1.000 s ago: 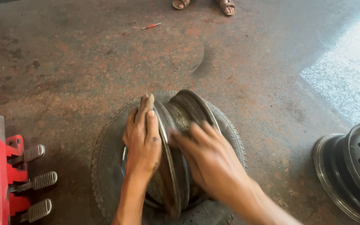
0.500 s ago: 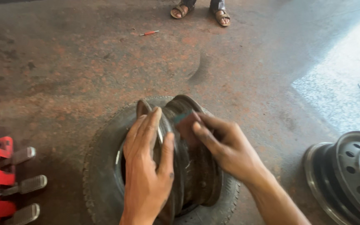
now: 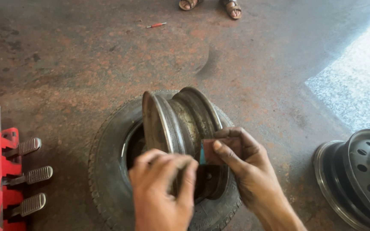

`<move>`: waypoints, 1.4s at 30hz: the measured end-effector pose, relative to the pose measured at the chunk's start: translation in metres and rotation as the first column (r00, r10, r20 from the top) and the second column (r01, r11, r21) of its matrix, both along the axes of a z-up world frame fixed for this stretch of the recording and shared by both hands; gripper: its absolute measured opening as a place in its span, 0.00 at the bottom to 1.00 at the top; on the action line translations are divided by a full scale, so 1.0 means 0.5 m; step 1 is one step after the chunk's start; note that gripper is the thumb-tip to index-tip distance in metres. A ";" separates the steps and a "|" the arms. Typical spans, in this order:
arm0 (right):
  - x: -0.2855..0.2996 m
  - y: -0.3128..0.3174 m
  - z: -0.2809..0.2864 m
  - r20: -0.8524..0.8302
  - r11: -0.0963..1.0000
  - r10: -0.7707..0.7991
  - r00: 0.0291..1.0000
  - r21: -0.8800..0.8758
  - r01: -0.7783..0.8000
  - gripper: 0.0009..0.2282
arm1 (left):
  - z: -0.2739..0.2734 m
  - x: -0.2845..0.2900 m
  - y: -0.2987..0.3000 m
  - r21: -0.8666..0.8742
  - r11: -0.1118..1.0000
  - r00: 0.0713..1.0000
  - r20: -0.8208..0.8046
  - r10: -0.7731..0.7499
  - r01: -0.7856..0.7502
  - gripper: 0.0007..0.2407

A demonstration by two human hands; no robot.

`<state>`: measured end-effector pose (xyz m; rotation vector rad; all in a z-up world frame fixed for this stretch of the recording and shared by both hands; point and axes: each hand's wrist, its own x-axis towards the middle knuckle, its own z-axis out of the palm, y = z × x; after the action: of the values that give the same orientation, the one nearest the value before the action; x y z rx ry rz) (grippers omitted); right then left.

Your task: The person scrubs a metal wheel rim with a blue abrasive pad, focusing on the inner and outer surfaces. The rim is positioned on top of a tire on the floor. The person repeatedly rotates the rim to access different areas while scrubbing.

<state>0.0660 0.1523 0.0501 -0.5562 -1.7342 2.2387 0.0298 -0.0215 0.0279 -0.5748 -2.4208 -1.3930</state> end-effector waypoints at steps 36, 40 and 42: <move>-0.044 -0.131 -0.041 -0.195 0.349 -0.054 0.979 0.915 0.201 0.08 | -0.020 -0.153 0.044 0.266 0.955 0.984 0.076 -0.158 0.133 0.24; -0.094 -0.093 -0.028 -0.185 0.310 0.059 0.981 0.937 0.158 0.09 | -0.030 -0.145 0.046 0.361 0.922 0.962 0.167 -0.214 0.142 0.25; -0.196 -0.058 0.001 -0.141 0.221 0.143 0.980 0.969 0.108 0.06 | -0.030 -0.144 0.046 0.361 0.925 0.962 0.186 -0.199 0.121 0.25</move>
<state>-0.0320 0.1234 0.0507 0.0421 -2.5108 0.6603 -0.0423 0.0016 0.0128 -0.5643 -2.2422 -1.9956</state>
